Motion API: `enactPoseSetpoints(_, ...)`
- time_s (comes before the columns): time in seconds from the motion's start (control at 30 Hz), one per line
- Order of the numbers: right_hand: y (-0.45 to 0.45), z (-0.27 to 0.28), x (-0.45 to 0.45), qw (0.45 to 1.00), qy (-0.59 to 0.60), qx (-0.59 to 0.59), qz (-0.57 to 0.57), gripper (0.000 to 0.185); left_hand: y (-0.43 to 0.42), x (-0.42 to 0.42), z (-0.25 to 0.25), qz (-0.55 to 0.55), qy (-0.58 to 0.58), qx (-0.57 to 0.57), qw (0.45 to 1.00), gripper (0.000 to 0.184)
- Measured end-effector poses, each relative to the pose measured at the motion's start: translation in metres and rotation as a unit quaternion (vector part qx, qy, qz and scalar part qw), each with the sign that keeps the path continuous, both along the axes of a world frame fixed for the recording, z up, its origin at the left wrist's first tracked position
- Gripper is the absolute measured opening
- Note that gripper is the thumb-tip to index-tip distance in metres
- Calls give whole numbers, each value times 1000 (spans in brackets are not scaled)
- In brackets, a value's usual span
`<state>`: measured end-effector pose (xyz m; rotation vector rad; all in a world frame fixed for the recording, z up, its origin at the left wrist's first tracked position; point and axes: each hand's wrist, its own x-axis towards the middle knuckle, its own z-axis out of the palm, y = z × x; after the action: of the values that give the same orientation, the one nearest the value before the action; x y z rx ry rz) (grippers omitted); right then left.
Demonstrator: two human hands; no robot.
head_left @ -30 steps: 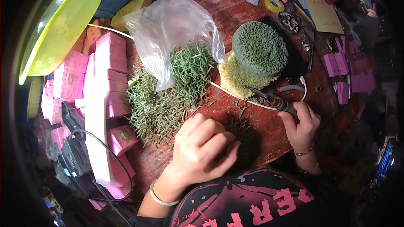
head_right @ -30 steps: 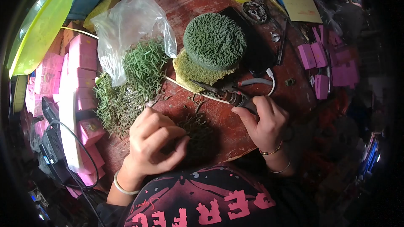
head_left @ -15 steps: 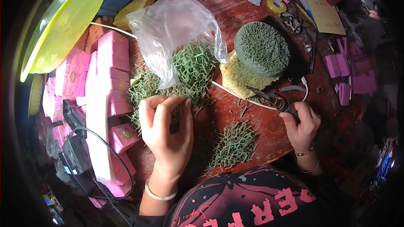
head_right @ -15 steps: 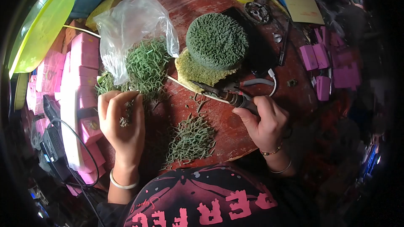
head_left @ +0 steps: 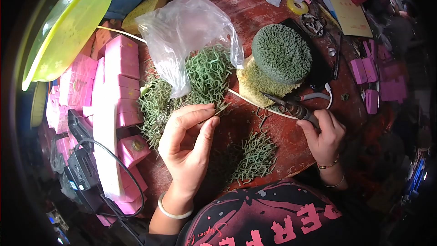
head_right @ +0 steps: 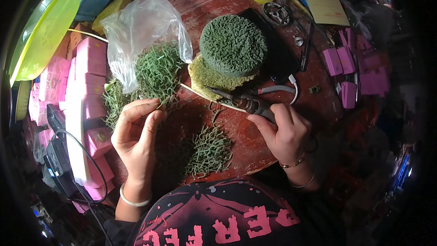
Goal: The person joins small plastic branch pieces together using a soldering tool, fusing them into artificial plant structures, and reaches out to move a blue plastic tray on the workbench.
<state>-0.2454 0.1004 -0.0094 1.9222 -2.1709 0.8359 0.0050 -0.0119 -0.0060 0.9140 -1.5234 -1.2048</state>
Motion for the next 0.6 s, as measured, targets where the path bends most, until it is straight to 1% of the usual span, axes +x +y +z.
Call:
enactPoseSetpoints(0.03,0,-1,0,1000,0,0,0,39,0,0,0,0,0,0,1000,20)
enactPoseSetpoints(0.1,1,-2,-1,1000,1,-14,-7,39,-2,1,0,2,-44,-54,998,21)
enactPoseSetpoints(0.2,0,0,0,1000,9,-1,-2,40,-2,-2,3,8,-49,-78,996,22)
enactPoseSetpoints(0.3,1,-1,-2,1000,1,-21,7,41,-2,-3,3,6,-44,-75,996,21)
enactPoseSetpoints(0.43,2,0,-1,1000,-4,-16,8,41,-1,-3,3,7,-37,-60,998,21)
enactPoseSetpoints(0.53,2,0,-1,1000,1,-9,3,41,-2,-3,5,4,-48,-66,997,21)
enactPoseSetpoints(0.6,0,0,1,1000,3,4,0,41,-3,-2,5,3,-66,-90,994,22)
